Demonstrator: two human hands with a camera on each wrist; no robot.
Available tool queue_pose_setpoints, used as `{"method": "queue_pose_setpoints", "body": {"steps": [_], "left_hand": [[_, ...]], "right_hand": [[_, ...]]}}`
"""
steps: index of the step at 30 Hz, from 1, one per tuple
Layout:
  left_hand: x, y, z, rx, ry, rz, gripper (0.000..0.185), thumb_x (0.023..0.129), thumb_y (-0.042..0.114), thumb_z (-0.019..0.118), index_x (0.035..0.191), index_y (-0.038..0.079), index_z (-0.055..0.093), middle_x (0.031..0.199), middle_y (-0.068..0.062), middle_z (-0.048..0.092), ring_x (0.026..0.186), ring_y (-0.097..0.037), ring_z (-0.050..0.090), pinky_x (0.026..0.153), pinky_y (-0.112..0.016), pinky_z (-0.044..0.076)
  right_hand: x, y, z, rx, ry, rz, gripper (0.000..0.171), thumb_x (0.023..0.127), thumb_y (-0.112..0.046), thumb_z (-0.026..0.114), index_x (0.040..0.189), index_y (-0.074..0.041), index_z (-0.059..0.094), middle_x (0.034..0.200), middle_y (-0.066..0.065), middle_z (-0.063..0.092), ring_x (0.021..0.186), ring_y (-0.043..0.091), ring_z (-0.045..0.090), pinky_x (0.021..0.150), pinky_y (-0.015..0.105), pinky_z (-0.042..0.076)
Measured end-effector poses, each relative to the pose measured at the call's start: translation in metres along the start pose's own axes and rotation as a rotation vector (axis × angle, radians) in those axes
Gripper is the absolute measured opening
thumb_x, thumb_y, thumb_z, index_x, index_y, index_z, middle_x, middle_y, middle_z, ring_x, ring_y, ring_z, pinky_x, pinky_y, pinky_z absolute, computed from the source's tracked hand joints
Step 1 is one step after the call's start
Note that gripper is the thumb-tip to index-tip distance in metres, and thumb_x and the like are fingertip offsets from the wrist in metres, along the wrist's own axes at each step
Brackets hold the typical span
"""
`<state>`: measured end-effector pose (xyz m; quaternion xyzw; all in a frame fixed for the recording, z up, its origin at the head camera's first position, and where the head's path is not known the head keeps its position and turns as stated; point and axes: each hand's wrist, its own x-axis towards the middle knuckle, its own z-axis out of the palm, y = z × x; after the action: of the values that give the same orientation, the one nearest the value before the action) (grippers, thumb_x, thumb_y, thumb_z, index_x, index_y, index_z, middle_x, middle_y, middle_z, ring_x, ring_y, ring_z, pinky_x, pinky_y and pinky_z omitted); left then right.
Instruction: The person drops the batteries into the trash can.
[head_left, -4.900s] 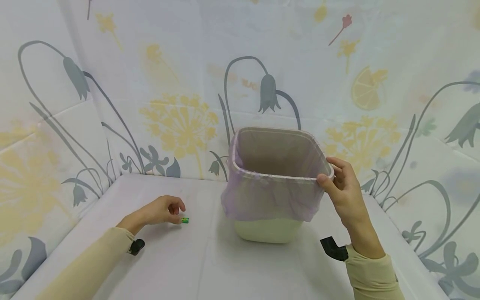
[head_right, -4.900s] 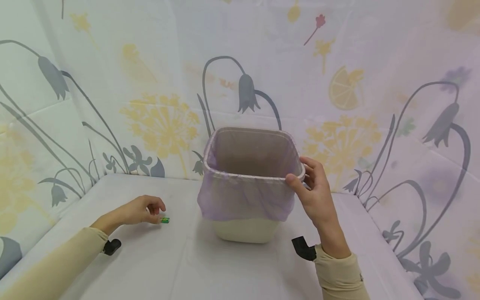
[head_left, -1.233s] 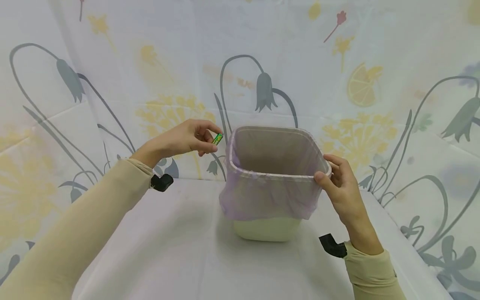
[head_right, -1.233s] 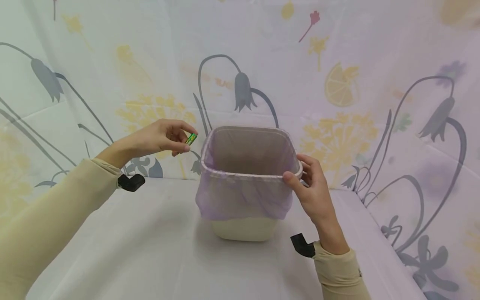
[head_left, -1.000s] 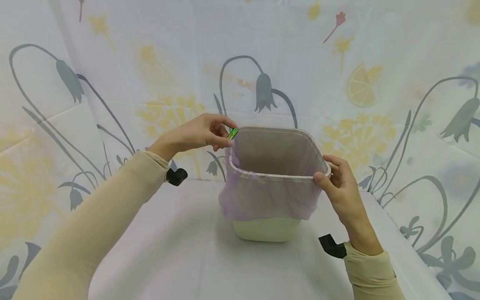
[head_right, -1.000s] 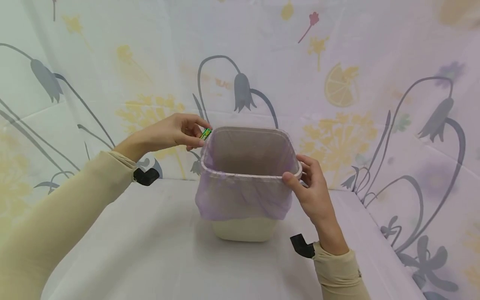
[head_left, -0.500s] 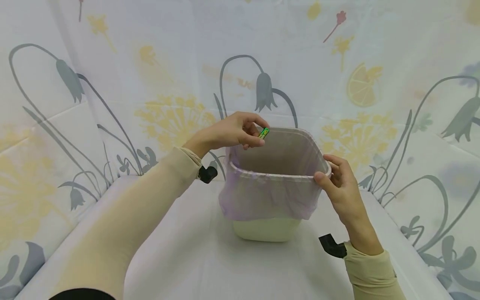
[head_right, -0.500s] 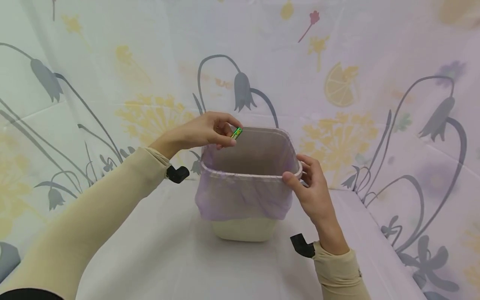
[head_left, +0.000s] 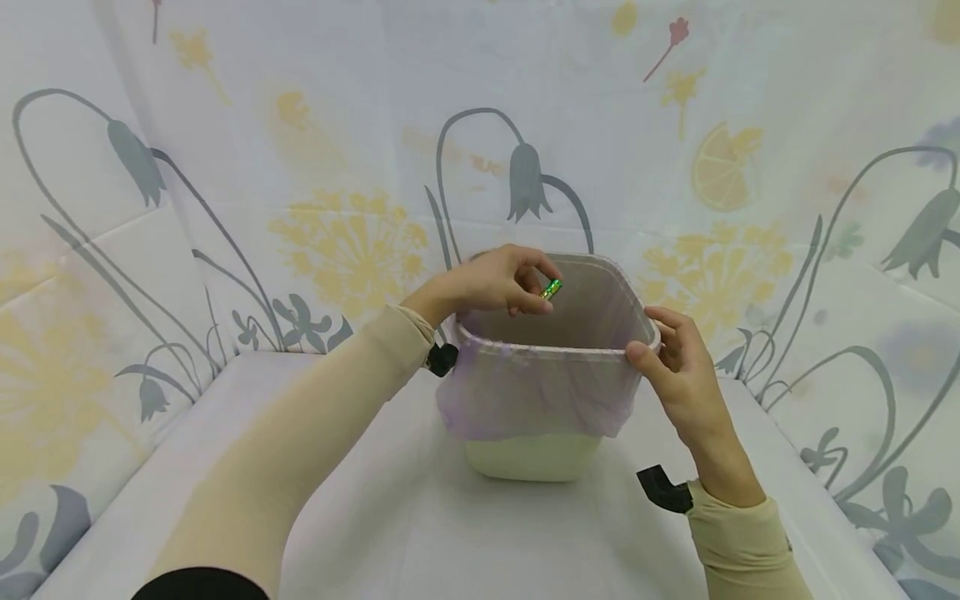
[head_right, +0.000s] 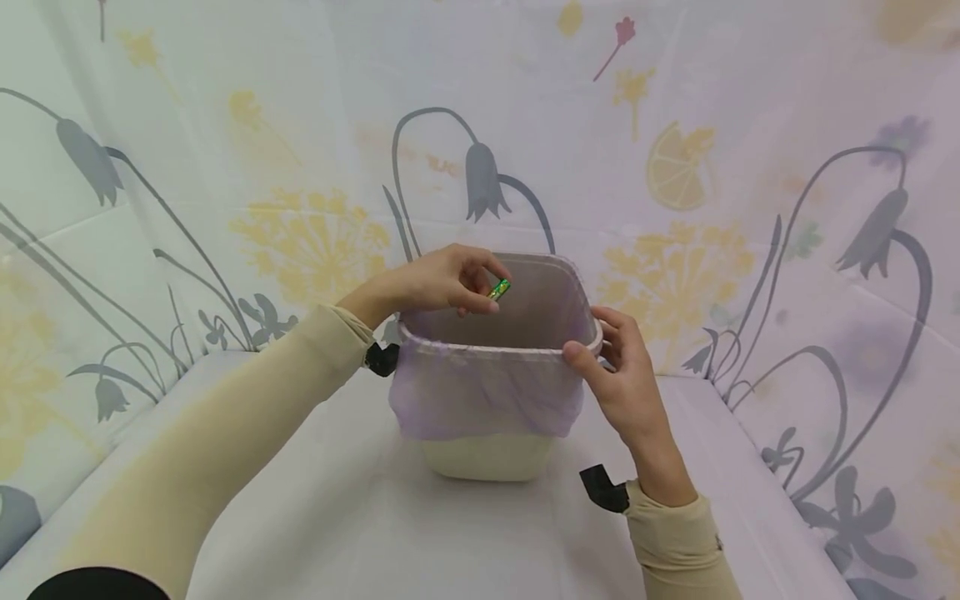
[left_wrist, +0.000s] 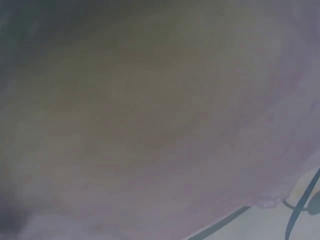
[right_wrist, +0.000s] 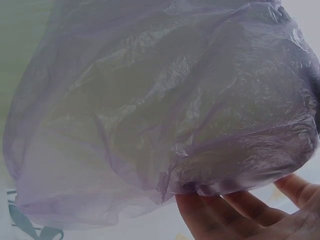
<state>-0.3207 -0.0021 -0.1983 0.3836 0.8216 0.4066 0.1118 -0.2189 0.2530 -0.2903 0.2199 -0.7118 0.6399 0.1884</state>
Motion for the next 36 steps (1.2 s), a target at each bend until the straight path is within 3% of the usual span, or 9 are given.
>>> {"method": "queue_pose_setpoints", "body": {"steps": [6, 13, 29, 36], "left_hand": [[0.0036, -0.0026, 0.0040, 0.109, -0.025, -0.036, 0.036, 0.084, 0.012, 0.074, 0.117, 0.010, 0.059, 0.082, -0.008, 0.062, 0.066, -0.017, 0.055, 0.061, -0.026, 0.047], [0.0029, -0.0033, 0.0058, 0.245, -0.074, -0.073, 0.041, 0.083, 0.016, 0.076, 0.120, 0.010, 0.059, 0.088, -0.006, 0.066, 0.073, -0.017, 0.059, 0.064, -0.027, 0.049], [0.0017, -0.0062, 0.0086, 0.223, -0.059, -0.074, 0.043, 0.083, 0.016, 0.076, 0.122, 0.008, 0.058, 0.088, -0.006, 0.066, 0.072, -0.018, 0.060, 0.063, -0.027, 0.049], [0.0006, -0.0050, 0.0076, 0.273, -0.036, -0.077, 0.044, 0.083, 0.019, 0.076, 0.123, 0.011, 0.059, 0.089, -0.004, 0.066, 0.074, -0.017, 0.060, 0.063, -0.027, 0.049]], "right_hand": [[0.0005, -0.0001, 0.0011, 0.004, 0.001, 0.005, 0.047, 0.094, -0.002, 0.056, 0.138, -0.004, 0.038, 0.124, 0.019, 0.047, 0.096, 0.014, 0.056, 0.082, 0.019, 0.046], [0.0002, 0.0006, 0.0011, -0.002, -0.008, 0.020, 0.048, 0.095, -0.003, 0.056, 0.139, -0.006, 0.038, 0.126, 0.018, 0.045, 0.097, 0.014, 0.056, 0.083, 0.018, 0.045], [-0.0013, 0.0040, 0.0012, -0.008, -0.008, 0.020, 0.048, 0.095, -0.003, 0.055, 0.139, -0.005, 0.037, 0.127, 0.018, 0.045, 0.098, 0.014, 0.056, 0.083, 0.018, 0.046], [0.0004, 0.0026, 0.0019, 0.007, -0.004, 0.004, 0.048, 0.095, -0.002, 0.055, 0.139, -0.005, 0.037, 0.126, 0.018, 0.045, 0.098, 0.015, 0.056, 0.082, 0.018, 0.046]]}}
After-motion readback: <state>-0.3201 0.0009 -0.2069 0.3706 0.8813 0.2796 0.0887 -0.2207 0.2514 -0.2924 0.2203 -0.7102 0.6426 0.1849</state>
